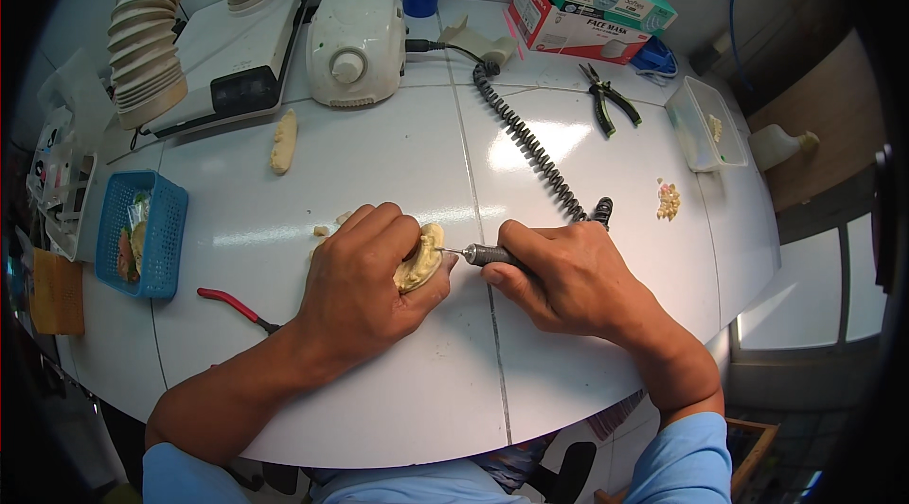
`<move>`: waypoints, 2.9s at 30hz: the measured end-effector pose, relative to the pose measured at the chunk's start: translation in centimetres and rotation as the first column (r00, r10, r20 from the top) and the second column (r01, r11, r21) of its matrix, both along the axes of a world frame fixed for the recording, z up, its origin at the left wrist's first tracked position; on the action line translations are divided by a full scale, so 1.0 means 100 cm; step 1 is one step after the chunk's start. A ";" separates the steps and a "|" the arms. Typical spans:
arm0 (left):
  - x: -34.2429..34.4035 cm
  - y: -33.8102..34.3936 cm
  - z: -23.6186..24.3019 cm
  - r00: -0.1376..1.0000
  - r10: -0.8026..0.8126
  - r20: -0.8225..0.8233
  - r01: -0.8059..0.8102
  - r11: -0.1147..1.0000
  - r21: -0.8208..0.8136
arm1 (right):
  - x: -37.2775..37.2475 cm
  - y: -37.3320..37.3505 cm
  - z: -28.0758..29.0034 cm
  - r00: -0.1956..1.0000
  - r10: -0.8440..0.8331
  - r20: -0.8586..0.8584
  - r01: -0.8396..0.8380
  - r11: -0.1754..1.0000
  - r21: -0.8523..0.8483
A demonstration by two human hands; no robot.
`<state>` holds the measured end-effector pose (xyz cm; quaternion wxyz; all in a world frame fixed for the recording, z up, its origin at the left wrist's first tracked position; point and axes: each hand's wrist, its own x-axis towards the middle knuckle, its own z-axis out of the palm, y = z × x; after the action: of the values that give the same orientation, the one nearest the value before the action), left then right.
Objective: The recorder uses a dental micromotor drill to shape and refine a dental cast/impression.
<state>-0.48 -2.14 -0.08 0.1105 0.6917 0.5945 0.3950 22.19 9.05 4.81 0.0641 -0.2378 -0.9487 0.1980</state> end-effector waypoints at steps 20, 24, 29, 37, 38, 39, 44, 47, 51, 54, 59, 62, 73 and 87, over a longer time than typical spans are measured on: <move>-0.004 -0.003 0.004 0.999 -0.014 -0.041 0.011 0.996 -0.091 | -0.001 0.000 0.000 0.999 0.006 0.038 -0.004 0.999 -0.047; -0.004 -0.003 0.005 0.999 -0.018 -0.030 0.015 0.995 -0.097 | -0.001 0.000 0.003 1.000 -0.010 0.027 0.012 0.998 -0.068; -0.005 -0.003 0.004 0.999 -0.018 -0.035 0.015 0.996 -0.091 | -0.001 0.000 0.002 1.000 -0.009 0.014 0.010 0.998 -0.065; 0.001 -0.001 0.002 1.000 0.001 -0.029 -0.002 1.000 -0.030 | 0.003 0.011 0.001 0.994 -0.083 -0.073 0.087 0.994 0.062; 0.001 -0.001 0.003 0.999 -0.009 -0.034 0.008 1.000 -0.021 | 0.005 0.016 0.000 0.981 -0.111 -0.157 0.126 0.988 0.087; 0.001 -0.001 0.002 0.999 -0.001 -0.037 0.000 0.999 -0.032 | 0.008 0.021 0.000 0.964 -0.142 -0.225 0.167 0.981 0.097; 0.007 0.000 -0.001 0.999 -0.006 -0.049 0.005 1.000 -0.015 | 0.023 0.048 0.007 0.766 -0.203 -0.610 0.314 0.946 0.080; 0.022 0.003 0.002 0.998 -0.059 -0.032 0.059 0.998 0.012 | 0.041 0.072 0.000 0.625 -0.215 -0.750 0.405 0.911 0.076; 0.059 0.008 0.000 0.972 -0.228 -0.065 0.234 0.964 0.125 | 0.051 0.093 -0.003 0.445 -0.100 -0.890 0.458 0.880 0.130; 0.088 0.017 -0.003 0.938 -0.325 -0.121 0.341 0.926 0.162 | 0.054 0.101 -0.009 0.360 -0.107 -0.927 0.486 0.869 0.088; 0.128 0.037 -0.004 0.917 -0.395 0.058 0.392 0.918 0.056 | 0.051 0.106 -0.017 0.158 -0.197 -0.968 0.399 0.909 -0.120; 0.129 0.045 -0.004 0.908 -0.387 0.160 0.390 0.921 0.016 | 0.054 0.105 -0.017 0.085 -0.284 -0.955 0.301 0.921 -0.247; 0.105 0.094 -0.008 0.884 -0.463 0.066 0.460 0.886 0.062 | 0.075 0.074 -0.004 -0.104 -0.182 -0.978 0.443 0.872 -0.209; 0.085 0.095 -0.012 0.888 -0.430 0.161 0.444 0.894 -0.060 | 0.068 0.113 -0.023 0.238 0.275 -0.931 0.851 0.403 0.337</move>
<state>8.01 7.34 -1.28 0.2718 0.7714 0.4321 0.3800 29.03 20.31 2.53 0.7447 -0.2239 -0.5868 -0.2257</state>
